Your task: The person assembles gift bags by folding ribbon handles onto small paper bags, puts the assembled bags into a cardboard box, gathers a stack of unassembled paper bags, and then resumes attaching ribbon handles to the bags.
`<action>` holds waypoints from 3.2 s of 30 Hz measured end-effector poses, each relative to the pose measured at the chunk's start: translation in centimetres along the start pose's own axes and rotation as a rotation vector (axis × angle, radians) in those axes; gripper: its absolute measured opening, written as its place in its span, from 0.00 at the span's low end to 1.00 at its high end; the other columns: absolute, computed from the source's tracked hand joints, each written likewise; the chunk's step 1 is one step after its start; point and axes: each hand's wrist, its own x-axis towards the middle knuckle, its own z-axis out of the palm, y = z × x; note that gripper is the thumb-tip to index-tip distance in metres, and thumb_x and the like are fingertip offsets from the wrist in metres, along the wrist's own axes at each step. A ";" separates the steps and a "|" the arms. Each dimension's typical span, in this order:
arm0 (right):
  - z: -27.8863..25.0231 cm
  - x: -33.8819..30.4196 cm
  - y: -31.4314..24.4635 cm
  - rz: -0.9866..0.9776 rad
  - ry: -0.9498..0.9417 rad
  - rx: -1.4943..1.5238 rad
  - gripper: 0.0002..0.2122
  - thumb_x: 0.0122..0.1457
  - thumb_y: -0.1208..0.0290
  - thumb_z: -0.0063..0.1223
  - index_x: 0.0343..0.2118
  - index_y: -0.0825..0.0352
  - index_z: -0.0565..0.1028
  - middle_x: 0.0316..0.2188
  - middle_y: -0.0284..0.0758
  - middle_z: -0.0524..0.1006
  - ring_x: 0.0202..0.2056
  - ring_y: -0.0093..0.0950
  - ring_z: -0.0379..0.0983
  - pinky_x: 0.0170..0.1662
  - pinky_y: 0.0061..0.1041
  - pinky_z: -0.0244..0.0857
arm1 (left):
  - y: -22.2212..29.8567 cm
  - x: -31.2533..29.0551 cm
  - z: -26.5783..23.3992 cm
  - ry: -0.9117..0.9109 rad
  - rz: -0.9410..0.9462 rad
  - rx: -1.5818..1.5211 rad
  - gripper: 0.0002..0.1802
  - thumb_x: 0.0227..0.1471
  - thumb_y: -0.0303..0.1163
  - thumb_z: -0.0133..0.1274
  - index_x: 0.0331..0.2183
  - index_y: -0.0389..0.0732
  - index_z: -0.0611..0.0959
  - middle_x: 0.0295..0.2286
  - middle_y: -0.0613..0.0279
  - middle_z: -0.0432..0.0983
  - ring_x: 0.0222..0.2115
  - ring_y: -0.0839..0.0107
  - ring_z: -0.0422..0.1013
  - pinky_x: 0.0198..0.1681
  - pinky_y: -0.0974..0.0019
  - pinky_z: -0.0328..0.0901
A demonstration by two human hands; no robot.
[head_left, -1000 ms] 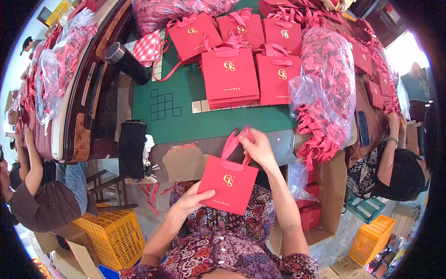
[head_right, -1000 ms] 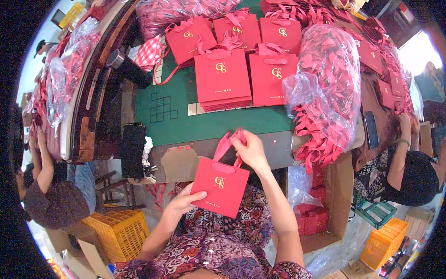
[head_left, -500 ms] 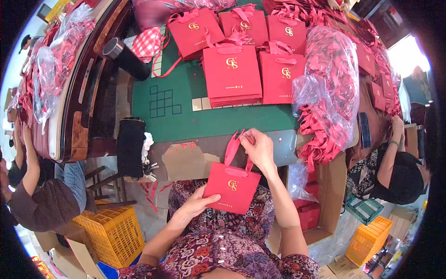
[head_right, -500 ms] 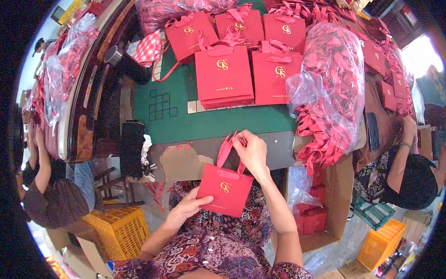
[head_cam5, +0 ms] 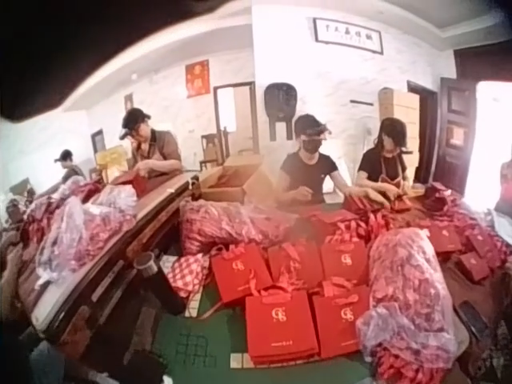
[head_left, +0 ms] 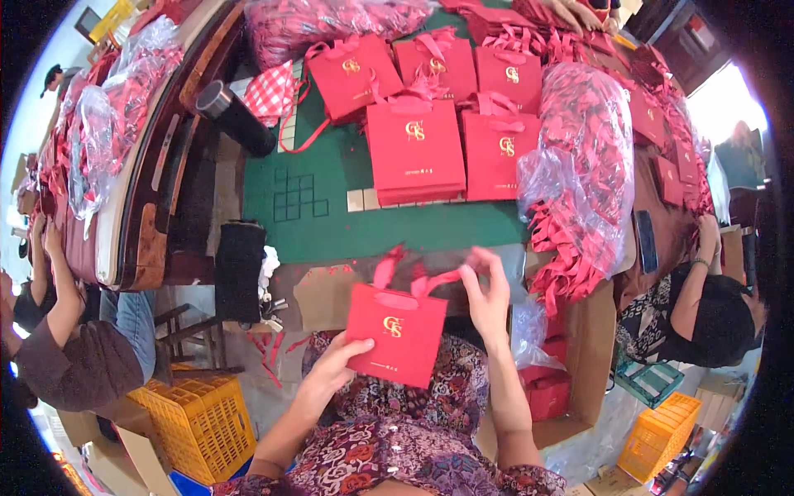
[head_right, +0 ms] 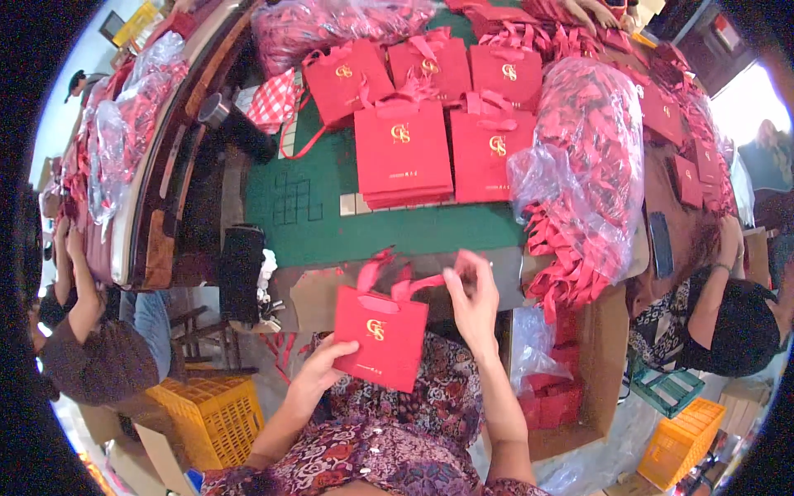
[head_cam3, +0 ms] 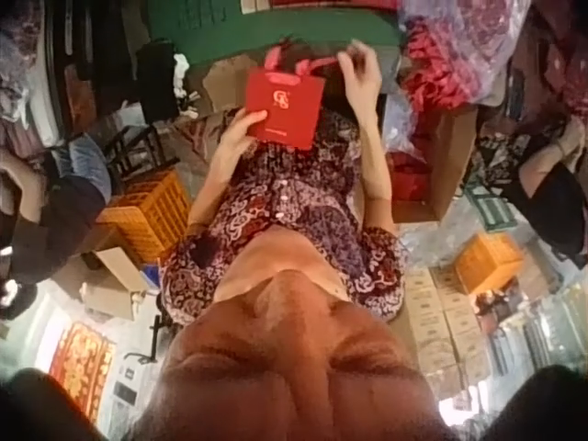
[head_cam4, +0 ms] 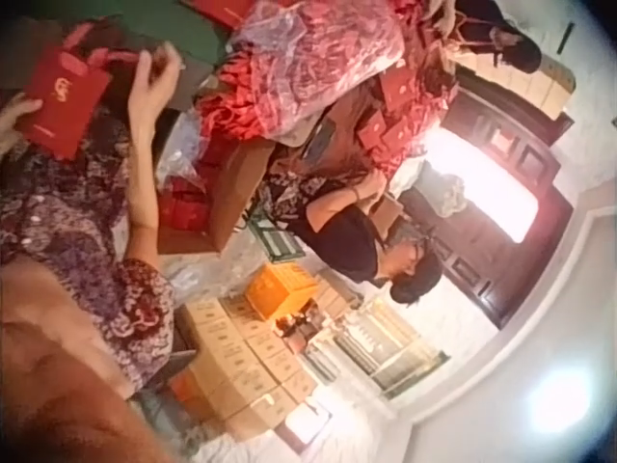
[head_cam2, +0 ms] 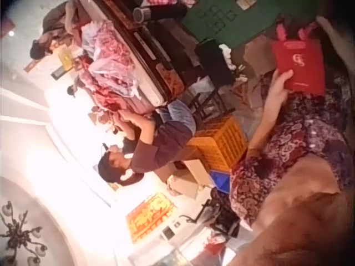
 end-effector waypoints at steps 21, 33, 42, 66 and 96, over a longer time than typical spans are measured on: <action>4.2 4.1 -2.3 -0.313 0.071 -0.252 0.20 0.57 0.73 0.58 0.52 0.70 0.67 0.48 0.45 0.69 0.48 0.41 0.70 0.43 0.34 0.72 | 18.5 14.4 12.5 0.109 0.902 0.442 0.17 0.59 0.31 0.57 0.48 0.34 0.77 0.42 0.60 0.78 0.42 0.76 0.73 0.48 0.69 0.67; 3.3 10.3 -4.2 -0.487 0.270 -0.393 0.12 0.59 0.75 0.54 0.46 0.66 0.73 0.41 0.45 0.71 0.44 0.44 0.68 0.46 0.39 0.65 | 17.0 17.8 11.9 0.475 1.083 0.943 0.19 0.49 0.40 0.65 0.38 0.37 0.83 0.32 0.54 0.74 0.37 0.61 0.70 0.43 0.58 0.66; 4.3 18.4 -4.3 -0.687 0.235 -0.578 0.13 0.47 0.67 0.66 0.37 0.60 0.80 0.35 0.32 0.74 0.40 0.35 0.69 0.41 0.36 0.64 | 18.2 18.7 10.5 0.358 1.019 1.065 0.22 0.54 0.37 0.62 0.44 0.33 0.76 0.37 0.56 0.74 0.40 0.68 0.73 0.44 0.65 0.68; 5.9 18.9 -2.5 -0.724 0.140 -0.958 0.05 0.50 0.71 0.55 0.26 0.66 0.79 0.31 0.34 0.71 0.38 0.32 0.66 0.40 0.33 0.61 | 20.9 21.9 9.3 0.061 0.165 0.362 0.24 0.41 0.23 0.66 0.44 0.35 0.79 0.42 0.58 0.79 0.44 0.65 0.74 0.54 0.59 0.67; 6.1 -4.6 -2.2 -0.094 0.157 0.303 0.11 0.55 0.82 0.60 0.37 0.70 0.69 0.36 0.34 0.68 0.31 0.19 0.68 0.36 0.19 0.65 | 9.8 8.5 -2.0 -0.253 0.140 -0.119 0.38 0.44 0.24 0.58 0.59 0.35 0.67 0.54 0.51 0.71 0.55 0.52 0.69 0.62 0.48 0.59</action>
